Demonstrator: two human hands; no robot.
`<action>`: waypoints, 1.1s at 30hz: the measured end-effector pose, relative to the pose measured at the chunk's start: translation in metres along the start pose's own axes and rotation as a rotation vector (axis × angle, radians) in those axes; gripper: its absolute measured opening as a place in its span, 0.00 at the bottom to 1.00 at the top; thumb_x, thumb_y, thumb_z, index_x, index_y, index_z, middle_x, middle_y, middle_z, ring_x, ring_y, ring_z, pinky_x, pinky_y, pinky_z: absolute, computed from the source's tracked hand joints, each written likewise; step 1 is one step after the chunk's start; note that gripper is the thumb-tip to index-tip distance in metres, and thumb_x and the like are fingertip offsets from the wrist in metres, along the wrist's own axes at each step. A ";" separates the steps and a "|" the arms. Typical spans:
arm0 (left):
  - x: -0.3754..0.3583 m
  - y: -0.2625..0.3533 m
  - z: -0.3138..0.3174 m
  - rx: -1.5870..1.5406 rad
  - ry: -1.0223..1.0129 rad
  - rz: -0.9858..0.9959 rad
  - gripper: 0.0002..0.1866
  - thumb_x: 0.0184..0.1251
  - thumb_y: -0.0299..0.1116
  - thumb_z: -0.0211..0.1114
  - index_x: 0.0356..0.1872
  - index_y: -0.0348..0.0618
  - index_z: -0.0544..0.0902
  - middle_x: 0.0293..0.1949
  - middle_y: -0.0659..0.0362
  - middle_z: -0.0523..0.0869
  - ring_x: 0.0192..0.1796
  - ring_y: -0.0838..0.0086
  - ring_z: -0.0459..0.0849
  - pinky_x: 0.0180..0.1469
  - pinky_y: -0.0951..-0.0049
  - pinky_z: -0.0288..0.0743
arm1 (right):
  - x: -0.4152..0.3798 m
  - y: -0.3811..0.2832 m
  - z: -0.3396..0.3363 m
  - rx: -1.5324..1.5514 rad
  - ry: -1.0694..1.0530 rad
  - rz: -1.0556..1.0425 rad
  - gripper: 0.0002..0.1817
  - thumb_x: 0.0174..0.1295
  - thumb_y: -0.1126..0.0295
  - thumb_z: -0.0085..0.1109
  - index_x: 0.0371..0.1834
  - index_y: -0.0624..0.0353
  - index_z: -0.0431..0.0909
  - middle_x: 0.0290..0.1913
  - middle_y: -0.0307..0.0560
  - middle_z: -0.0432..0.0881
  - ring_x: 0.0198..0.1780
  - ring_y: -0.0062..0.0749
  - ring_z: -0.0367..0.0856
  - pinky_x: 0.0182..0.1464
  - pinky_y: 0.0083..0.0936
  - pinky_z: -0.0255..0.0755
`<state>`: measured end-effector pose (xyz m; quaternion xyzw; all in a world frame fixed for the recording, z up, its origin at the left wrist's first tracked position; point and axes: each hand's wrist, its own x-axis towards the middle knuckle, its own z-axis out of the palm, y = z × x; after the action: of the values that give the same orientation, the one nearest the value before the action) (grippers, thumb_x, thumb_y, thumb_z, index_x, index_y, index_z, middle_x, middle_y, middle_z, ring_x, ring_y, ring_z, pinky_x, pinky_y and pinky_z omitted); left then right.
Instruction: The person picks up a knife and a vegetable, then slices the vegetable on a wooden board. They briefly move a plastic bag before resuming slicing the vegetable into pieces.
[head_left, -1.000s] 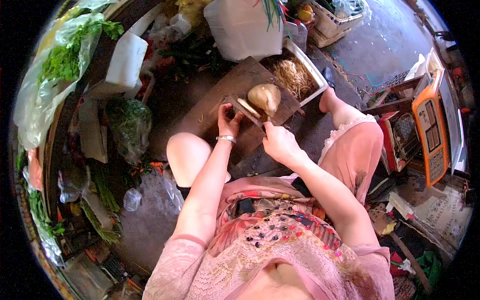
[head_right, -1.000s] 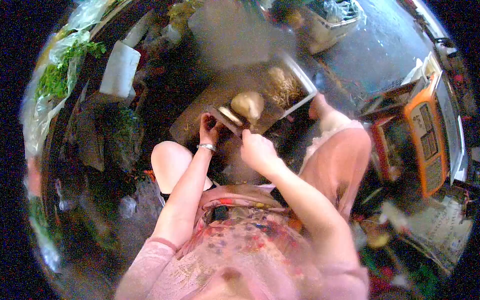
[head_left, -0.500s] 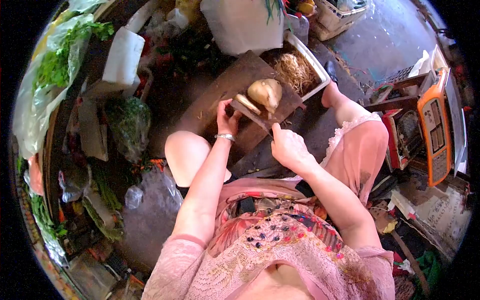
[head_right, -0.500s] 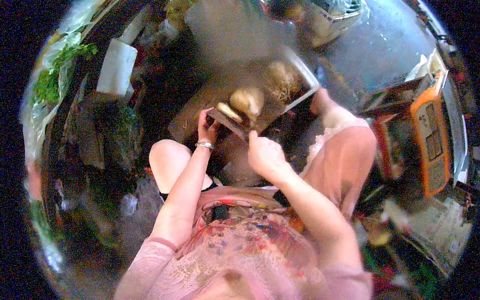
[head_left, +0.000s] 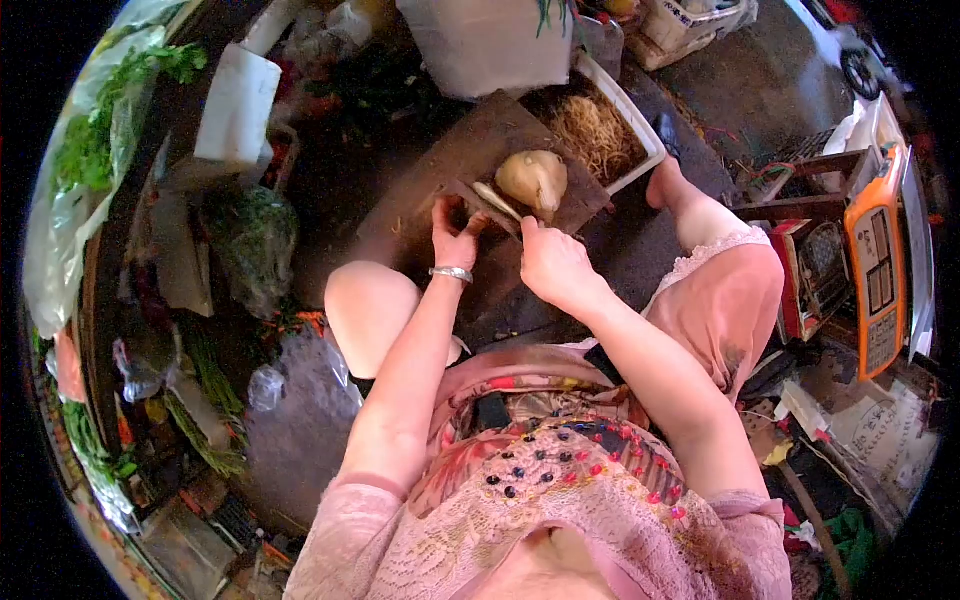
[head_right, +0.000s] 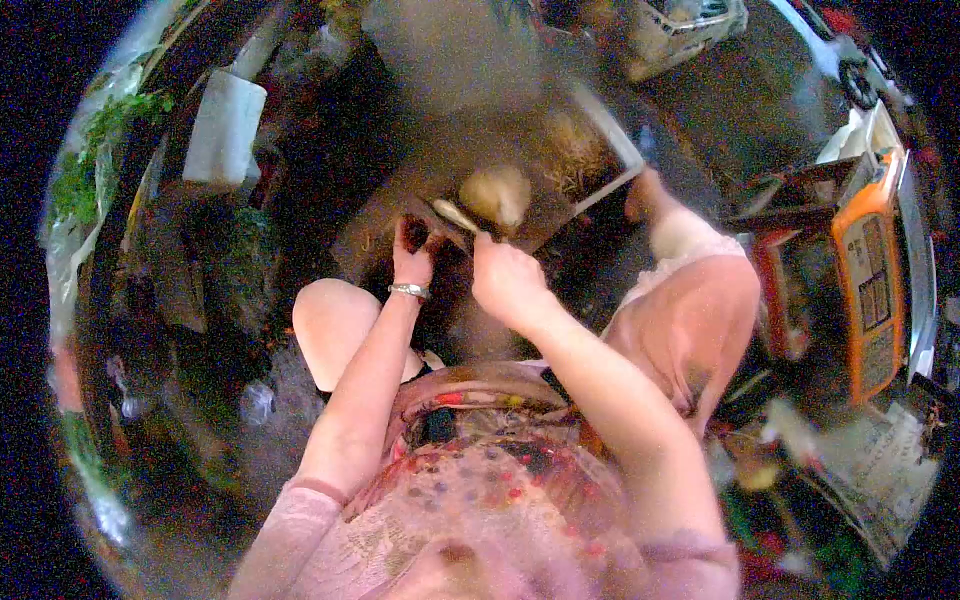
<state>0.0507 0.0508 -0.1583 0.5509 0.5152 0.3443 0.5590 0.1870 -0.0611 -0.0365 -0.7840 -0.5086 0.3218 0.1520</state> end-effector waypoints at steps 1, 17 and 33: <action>0.001 0.000 0.000 0.021 0.007 -0.008 0.27 0.53 0.27 0.73 0.55 0.39 0.72 0.51 0.55 0.78 0.54 0.67 0.75 0.60 0.70 0.67 | 0.003 0.001 0.002 0.028 0.032 -0.005 0.10 0.57 0.75 0.47 0.41 0.67 0.67 0.31 0.68 0.80 0.40 0.64 0.80 0.44 0.54 0.72; 0.002 0.017 -0.003 0.381 -0.050 0.100 0.32 0.52 0.44 0.75 0.55 0.39 0.73 0.55 0.53 0.79 0.56 0.67 0.76 0.60 0.69 0.67 | 0.059 0.019 0.016 0.094 -0.087 0.148 0.19 0.57 0.71 0.51 0.52 0.65 0.72 0.48 0.66 0.80 0.52 0.57 0.80 0.55 0.46 0.74; 0.005 -0.004 -0.001 -0.128 -0.003 0.011 0.24 0.54 0.23 0.73 0.52 0.39 0.74 0.48 0.60 0.79 0.53 0.73 0.75 0.57 0.73 0.68 | -0.028 0.010 -0.006 0.062 0.037 -0.041 0.12 0.55 0.72 0.50 0.41 0.67 0.70 0.34 0.68 0.80 0.42 0.62 0.80 0.46 0.52 0.72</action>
<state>0.0498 0.0552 -0.1633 0.5174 0.4882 0.3788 0.5919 0.1903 -0.0898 -0.0285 -0.7741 -0.5115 0.3197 0.1922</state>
